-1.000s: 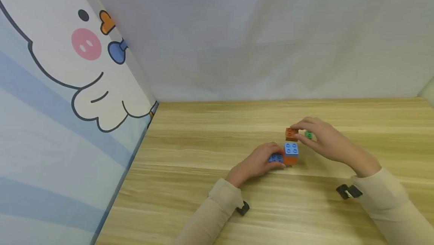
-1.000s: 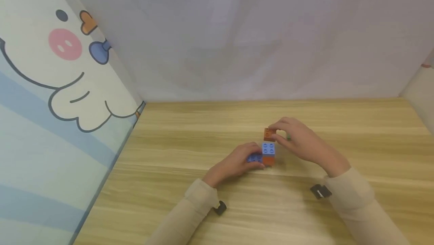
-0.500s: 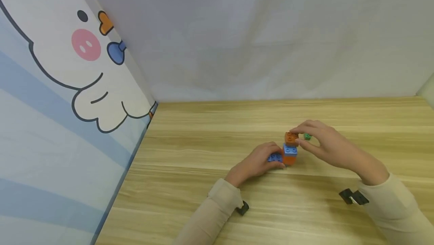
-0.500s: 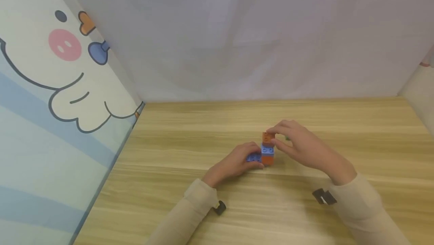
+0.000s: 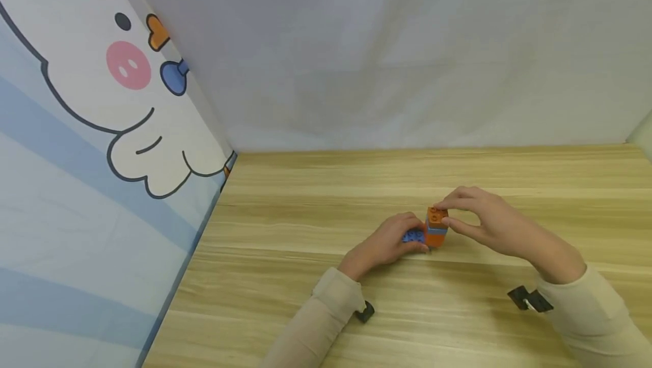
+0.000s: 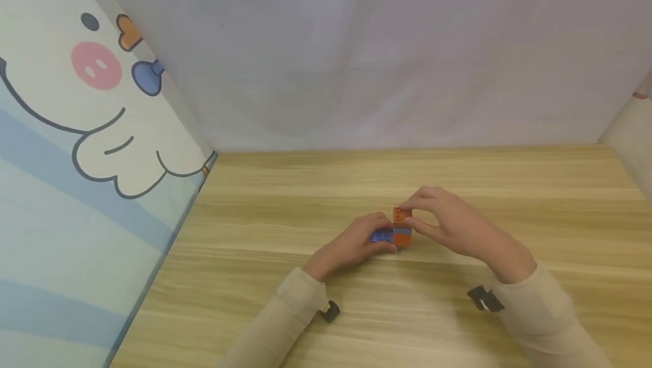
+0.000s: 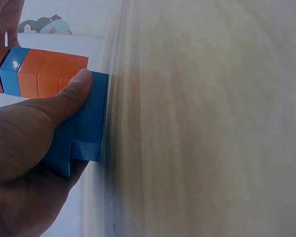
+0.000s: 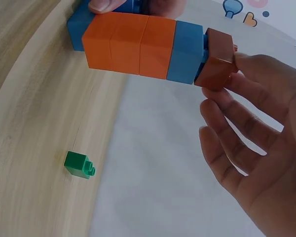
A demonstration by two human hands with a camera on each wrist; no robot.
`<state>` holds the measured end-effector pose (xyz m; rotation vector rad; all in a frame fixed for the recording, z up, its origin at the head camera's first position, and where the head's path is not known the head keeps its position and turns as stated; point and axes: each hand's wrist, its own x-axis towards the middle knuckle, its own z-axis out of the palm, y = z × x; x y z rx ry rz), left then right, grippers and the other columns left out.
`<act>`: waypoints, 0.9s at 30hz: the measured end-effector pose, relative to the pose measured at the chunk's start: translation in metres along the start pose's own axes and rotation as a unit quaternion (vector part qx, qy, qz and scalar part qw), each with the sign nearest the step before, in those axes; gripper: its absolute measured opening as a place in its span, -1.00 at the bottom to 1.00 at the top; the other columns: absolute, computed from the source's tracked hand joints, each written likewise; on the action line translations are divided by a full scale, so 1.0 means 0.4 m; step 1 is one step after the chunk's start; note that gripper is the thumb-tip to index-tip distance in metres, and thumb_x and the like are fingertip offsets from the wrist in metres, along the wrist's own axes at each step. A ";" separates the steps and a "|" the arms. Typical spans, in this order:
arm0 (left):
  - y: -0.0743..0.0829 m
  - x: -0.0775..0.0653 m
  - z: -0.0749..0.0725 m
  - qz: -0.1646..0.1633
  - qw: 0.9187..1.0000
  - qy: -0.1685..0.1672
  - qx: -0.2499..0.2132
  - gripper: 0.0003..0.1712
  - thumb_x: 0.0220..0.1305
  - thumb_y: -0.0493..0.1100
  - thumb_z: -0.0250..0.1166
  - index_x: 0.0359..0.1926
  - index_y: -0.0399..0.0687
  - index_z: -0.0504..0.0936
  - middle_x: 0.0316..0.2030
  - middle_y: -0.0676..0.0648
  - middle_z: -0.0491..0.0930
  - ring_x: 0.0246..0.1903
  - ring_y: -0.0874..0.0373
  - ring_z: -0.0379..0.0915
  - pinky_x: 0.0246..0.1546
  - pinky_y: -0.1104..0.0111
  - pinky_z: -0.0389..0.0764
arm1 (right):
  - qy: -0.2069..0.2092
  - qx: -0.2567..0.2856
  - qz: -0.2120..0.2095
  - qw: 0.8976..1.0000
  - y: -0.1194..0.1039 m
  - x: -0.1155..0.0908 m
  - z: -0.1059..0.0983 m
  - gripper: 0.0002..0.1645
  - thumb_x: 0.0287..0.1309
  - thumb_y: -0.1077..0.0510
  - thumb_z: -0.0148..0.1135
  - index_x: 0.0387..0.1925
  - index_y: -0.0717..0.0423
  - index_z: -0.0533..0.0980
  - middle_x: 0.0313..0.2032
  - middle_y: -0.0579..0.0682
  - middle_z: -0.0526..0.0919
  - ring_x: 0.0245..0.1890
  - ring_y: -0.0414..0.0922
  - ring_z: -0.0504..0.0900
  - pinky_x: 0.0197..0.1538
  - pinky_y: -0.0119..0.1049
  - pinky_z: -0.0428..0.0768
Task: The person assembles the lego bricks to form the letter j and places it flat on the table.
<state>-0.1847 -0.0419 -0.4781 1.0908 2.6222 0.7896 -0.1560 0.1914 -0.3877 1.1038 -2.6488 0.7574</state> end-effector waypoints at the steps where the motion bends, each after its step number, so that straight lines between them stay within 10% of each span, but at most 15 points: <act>1: 0.000 0.001 0.000 0.001 1.000 0.001 0.001 -0.56 0.41 0.10 0.30 0.12 -0.07 0.62 0.01 -0.01 0.64 -0.10 0.26 0.50 0.00 0.54 0.53 | 0.004 -0.004 -0.005 1.000 -0.001 -0.001 0.000 -0.65 0.19 0.24 0.44 0.03 -0.01 0.68 -0.08 -0.16 0.70 -0.10 -0.14 0.67 -0.10 -0.16 0.67; 27: -0.006 -0.016 -0.009 0.012 1.000 0.010 -0.022 -0.41 0.36 0.00 0.38 0.33 -0.03 0.50 0.14 -0.04 0.62 0.13 0.18 0.56 0.20 0.48 0.56 | 0.040 -0.016 0.011 0.999 -0.007 -0.029 0.042 -0.61 0.23 0.23 0.42 0.09 -0.01 0.61 -0.03 -0.16 0.66 -0.04 -0.14 0.67 -0.06 -0.12 0.70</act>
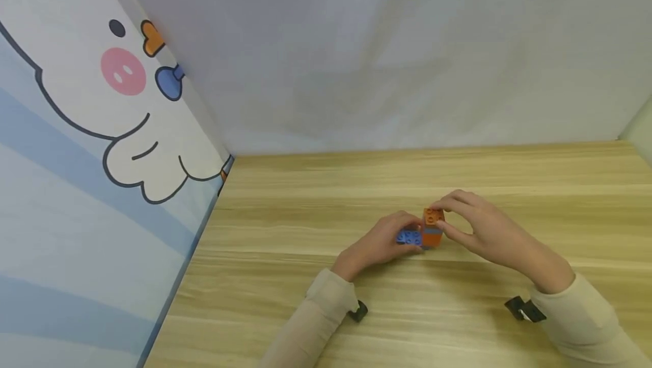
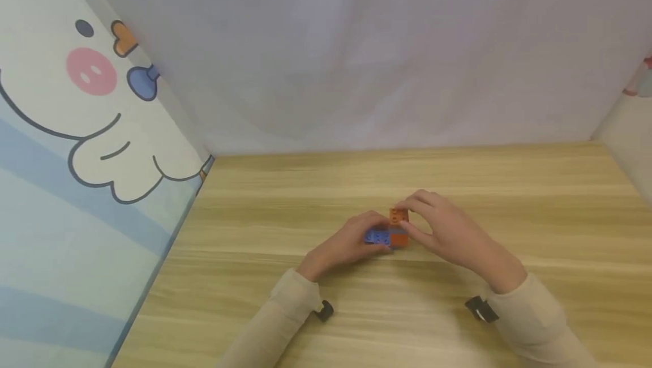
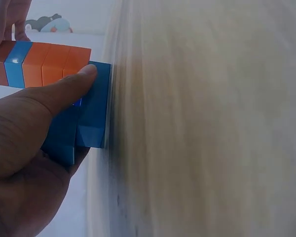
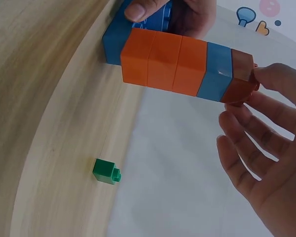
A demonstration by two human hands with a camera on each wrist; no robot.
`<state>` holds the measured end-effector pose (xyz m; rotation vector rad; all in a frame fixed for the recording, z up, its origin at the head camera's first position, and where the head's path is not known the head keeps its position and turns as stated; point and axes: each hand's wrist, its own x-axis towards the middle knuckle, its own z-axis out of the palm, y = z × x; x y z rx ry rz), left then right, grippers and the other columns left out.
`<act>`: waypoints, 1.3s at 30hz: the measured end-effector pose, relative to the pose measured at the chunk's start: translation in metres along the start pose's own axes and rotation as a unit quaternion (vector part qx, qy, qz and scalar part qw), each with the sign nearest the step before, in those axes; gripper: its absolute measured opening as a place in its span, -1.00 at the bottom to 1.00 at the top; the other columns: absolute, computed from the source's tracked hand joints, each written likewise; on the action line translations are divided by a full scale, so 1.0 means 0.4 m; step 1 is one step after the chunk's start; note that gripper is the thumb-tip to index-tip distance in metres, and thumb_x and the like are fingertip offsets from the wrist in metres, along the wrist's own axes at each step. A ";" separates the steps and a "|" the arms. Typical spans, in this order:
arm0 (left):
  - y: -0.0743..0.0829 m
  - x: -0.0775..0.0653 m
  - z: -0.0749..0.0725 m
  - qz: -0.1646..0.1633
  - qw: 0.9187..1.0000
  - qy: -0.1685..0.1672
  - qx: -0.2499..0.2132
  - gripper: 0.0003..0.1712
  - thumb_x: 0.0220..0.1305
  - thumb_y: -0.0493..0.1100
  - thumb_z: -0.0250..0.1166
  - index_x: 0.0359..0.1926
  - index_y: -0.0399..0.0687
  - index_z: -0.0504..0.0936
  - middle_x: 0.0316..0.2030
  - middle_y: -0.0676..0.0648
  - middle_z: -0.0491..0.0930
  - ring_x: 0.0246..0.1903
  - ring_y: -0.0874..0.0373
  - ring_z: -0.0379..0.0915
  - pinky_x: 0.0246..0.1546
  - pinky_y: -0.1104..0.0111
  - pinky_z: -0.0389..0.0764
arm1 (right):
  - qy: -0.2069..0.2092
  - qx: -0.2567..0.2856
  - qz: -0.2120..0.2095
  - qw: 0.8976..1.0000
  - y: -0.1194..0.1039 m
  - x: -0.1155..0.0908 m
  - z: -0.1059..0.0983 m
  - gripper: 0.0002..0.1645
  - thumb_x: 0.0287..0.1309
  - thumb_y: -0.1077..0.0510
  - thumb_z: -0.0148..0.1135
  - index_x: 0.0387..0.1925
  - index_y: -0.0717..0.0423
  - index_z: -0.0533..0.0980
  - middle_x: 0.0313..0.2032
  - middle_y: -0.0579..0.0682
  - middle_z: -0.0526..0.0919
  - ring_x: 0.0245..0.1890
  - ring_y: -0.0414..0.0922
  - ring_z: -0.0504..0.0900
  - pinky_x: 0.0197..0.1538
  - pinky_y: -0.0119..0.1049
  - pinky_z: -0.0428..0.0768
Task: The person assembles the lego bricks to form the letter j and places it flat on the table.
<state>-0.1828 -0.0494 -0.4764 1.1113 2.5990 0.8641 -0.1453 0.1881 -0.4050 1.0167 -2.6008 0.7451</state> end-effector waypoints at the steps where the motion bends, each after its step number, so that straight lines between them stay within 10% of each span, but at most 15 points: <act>1: -0.001 -0.003 -0.002 0.001 1.000 0.002 0.001 -0.39 0.35 0.00 0.40 0.34 -0.03 0.49 0.15 -0.04 0.61 0.14 0.18 0.56 0.21 0.47 0.55 | 0.002 0.001 -0.003 1.000 -0.001 0.000 0.000 -0.60 0.23 0.24 0.41 0.10 -0.01 0.60 -0.01 -0.15 0.65 -0.03 -0.14 0.66 -0.05 -0.11 0.70; 20: -0.012 -0.064 -0.034 -0.022 0.999 0.045 -0.014 -0.55 0.29 -0.20 0.44 0.15 -0.07 0.53 0.13 -0.04 0.58 0.16 0.14 0.51 0.29 0.36 0.53 | 0.064 -0.016 -0.004 0.998 0.001 -0.032 0.037 -0.38 -0.08 0.37 0.57 0.04 0.12 0.50 -0.05 -0.05 0.54 -0.13 -0.13 0.62 -0.18 -0.25 0.70; 39: -0.022 -0.071 -0.039 -0.006 0.998 0.048 -0.026 -0.53 0.48 -0.17 0.23 0.35 -0.12 0.50 0.16 -0.10 0.51 0.14 0.10 0.48 0.24 0.33 0.55 | 0.007 -0.004 0.040 0.999 0.057 0.036 0.019 -0.56 0.24 0.29 0.38 0.13 0.14 0.50 -0.01 0.02 0.62 -0.15 -0.07 0.67 -0.13 -0.05 0.72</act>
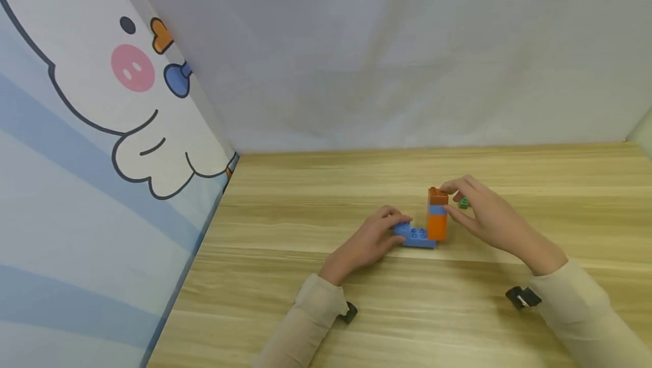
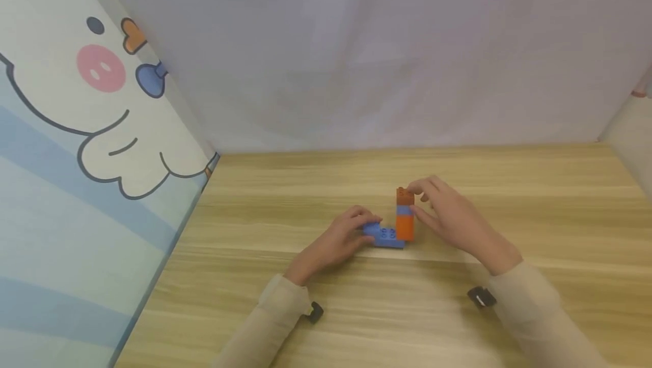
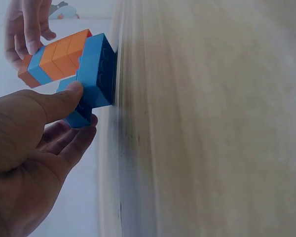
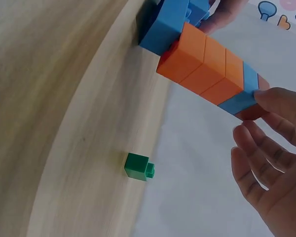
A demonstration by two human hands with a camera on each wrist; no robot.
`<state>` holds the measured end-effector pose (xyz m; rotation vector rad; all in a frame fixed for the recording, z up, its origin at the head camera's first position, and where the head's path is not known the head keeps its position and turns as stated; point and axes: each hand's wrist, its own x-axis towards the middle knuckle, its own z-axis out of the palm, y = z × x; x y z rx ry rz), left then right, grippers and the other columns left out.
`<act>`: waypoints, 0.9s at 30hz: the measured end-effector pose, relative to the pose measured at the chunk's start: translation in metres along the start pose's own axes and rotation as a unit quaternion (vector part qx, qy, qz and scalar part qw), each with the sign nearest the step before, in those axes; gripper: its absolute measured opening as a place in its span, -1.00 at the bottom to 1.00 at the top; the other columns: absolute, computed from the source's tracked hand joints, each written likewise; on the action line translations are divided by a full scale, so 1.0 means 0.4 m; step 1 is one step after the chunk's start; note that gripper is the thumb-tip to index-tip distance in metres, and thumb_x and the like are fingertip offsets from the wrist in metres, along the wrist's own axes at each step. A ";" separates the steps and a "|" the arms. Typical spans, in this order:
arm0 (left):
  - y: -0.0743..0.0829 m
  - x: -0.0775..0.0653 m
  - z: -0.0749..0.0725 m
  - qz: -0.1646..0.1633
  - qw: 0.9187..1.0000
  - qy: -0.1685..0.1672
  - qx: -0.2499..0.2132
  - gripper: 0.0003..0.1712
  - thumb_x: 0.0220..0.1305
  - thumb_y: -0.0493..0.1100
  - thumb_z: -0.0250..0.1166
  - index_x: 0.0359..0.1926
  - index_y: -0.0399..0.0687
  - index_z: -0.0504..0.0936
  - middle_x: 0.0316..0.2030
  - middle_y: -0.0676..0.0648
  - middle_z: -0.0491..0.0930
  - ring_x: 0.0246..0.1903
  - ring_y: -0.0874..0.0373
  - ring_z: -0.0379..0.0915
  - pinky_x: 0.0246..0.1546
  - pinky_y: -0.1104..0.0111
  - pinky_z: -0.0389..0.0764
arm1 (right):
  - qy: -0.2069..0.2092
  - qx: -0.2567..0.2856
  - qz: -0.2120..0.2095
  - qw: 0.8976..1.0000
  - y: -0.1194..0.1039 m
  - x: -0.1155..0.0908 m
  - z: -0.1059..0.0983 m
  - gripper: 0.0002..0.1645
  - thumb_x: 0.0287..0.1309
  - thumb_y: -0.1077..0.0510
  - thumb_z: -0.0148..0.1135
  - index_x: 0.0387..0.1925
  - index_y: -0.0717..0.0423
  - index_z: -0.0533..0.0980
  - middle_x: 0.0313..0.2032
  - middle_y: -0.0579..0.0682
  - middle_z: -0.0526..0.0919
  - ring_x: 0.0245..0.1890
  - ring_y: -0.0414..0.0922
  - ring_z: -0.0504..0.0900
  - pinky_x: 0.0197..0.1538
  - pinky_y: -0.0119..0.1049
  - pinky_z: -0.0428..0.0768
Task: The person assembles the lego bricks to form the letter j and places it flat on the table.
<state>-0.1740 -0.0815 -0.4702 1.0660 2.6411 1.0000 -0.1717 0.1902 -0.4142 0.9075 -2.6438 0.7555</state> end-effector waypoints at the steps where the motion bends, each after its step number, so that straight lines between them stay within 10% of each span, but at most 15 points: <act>1: 0.000 0.000 -0.001 0.002 1.000 0.000 0.004 -0.53 0.50 -0.17 0.21 0.36 -0.12 0.49 0.17 -0.10 0.51 0.14 0.10 0.49 0.24 0.33 0.55 | -0.003 0.001 0.002 1.000 0.004 0.005 0.001 -0.57 0.26 0.28 0.37 0.13 0.15 0.49 -0.01 0.03 0.62 -0.15 -0.07 0.66 -0.13 -0.05 0.72; 27: 0.010 0.000 -0.004 -0.037 0.998 -0.014 0.048 -0.60 0.61 -0.11 0.04 0.30 -0.14 0.53 0.22 -0.09 0.63 0.24 0.06 0.51 0.33 0.27 0.49 | -0.152 0.084 0.080 0.982 0.092 0.072 0.052 -0.57 0.44 0.21 0.15 0.20 0.41 0.46 -0.05 0.24 0.65 -0.16 0.00 0.68 -0.11 -0.08 0.68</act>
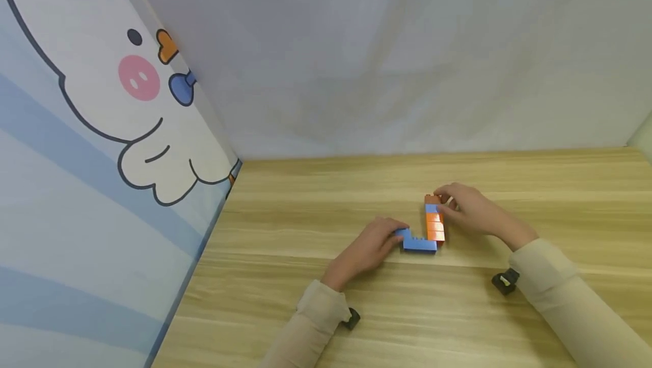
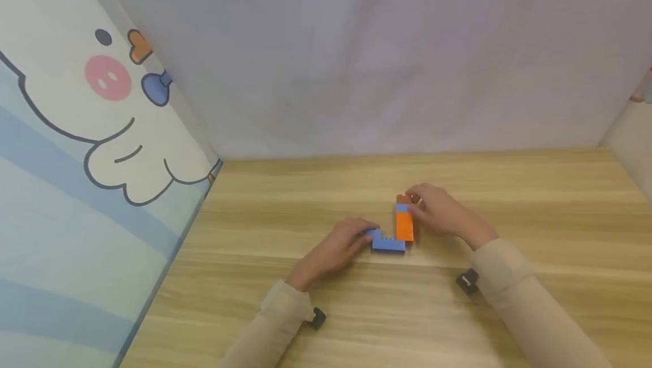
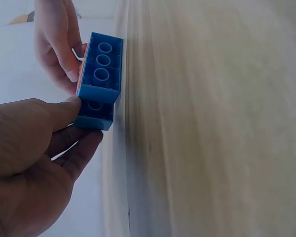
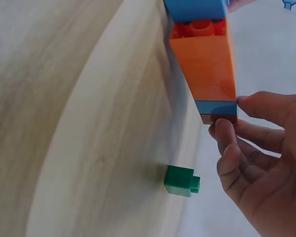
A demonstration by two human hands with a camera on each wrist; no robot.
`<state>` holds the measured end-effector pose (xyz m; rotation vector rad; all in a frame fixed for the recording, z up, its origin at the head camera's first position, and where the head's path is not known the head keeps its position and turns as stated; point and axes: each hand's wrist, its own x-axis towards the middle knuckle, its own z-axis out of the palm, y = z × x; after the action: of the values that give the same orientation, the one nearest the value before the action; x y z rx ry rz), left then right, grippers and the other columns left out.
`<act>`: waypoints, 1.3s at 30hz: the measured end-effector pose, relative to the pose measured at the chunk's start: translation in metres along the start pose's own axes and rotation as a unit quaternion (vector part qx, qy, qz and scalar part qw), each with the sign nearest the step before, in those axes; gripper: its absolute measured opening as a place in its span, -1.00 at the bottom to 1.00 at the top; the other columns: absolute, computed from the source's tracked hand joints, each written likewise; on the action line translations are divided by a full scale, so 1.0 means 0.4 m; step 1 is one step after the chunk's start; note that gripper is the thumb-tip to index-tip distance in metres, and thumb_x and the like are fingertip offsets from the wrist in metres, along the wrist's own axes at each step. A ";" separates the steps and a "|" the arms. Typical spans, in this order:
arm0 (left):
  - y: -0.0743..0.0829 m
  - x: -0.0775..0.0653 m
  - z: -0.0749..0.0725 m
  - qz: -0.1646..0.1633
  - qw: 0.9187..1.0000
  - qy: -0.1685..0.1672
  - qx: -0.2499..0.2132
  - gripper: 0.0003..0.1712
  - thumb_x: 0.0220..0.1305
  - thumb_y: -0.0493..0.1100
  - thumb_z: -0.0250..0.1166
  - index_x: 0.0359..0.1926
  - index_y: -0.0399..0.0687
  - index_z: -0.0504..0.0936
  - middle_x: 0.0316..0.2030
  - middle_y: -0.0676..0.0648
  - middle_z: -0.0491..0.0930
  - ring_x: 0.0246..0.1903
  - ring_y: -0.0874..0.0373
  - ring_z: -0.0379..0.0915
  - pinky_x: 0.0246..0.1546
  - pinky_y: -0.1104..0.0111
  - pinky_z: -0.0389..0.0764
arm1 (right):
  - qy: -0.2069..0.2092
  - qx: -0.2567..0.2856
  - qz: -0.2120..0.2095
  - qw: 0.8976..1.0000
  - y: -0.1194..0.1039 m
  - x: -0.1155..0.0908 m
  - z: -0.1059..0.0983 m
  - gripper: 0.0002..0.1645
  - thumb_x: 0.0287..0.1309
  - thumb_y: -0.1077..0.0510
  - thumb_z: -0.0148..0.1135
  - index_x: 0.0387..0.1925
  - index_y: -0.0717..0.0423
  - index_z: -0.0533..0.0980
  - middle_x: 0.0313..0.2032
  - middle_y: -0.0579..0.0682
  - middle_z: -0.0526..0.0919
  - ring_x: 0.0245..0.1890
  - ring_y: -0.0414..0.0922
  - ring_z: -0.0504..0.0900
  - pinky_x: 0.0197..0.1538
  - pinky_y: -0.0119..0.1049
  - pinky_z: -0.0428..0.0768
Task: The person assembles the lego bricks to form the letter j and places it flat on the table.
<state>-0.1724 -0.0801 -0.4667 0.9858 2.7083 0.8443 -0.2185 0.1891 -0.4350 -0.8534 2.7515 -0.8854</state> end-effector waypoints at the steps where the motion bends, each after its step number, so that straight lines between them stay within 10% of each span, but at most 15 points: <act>1: 0.000 0.000 0.003 -0.003 1.000 -0.002 0.002 -0.60 0.61 -0.11 0.03 0.30 -0.15 0.53 0.22 -0.10 0.63 0.24 0.06 0.51 0.33 0.28 0.49 | -0.003 -0.003 0.002 1.000 0.003 0.003 0.003 -0.57 0.44 0.21 0.15 0.19 0.42 0.46 -0.07 0.25 0.66 -0.17 0.00 0.68 -0.11 -0.07 0.68; 16: 0.009 -0.003 0.029 -0.033 0.999 -0.016 0.009 -0.59 0.64 -0.09 -0.03 0.33 -0.09 0.52 0.24 -0.06 0.62 0.24 0.11 0.51 0.34 0.30 0.50 | -0.016 -0.025 0.021 0.999 0.014 0.006 0.034 -0.59 0.41 0.22 0.15 0.13 0.48 0.50 -0.11 0.28 0.69 -0.18 0.02 0.64 -0.06 0.01 0.66; 27: 0.013 0.006 0.005 -0.033 0.999 -0.020 0.016 -0.60 0.62 -0.12 0.00 0.33 -0.11 0.51 0.24 -0.07 0.61 0.25 0.09 0.50 0.36 0.30 0.49 | 0.092 -0.075 0.067 0.991 0.035 -0.029 -0.030 -0.72 0.34 0.19 0.25 -0.05 0.34 0.60 -0.18 0.26 0.68 -0.35 -0.01 0.62 -0.23 -0.08 0.62; 39: 0.010 0.005 0.003 -0.031 0.999 -0.022 0.001 -0.60 0.62 -0.13 0.00 0.32 -0.13 0.52 0.22 -0.09 0.62 0.25 0.07 0.51 0.38 0.27 0.48 | 0.035 -0.062 0.174 0.982 0.072 -0.053 -0.032 -0.40 0.32 -0.17 0.29 -0.09 0.37 0.57 -0.19 0.31 0.74 -0.26 0.09 0.69 -0.19 0.05 0.68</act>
<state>-0.1713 -0.0759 -0.4654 0.9043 2.6885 0.7997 -0.2181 0.2264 -0.4421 -0.3390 2.9120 -0.6964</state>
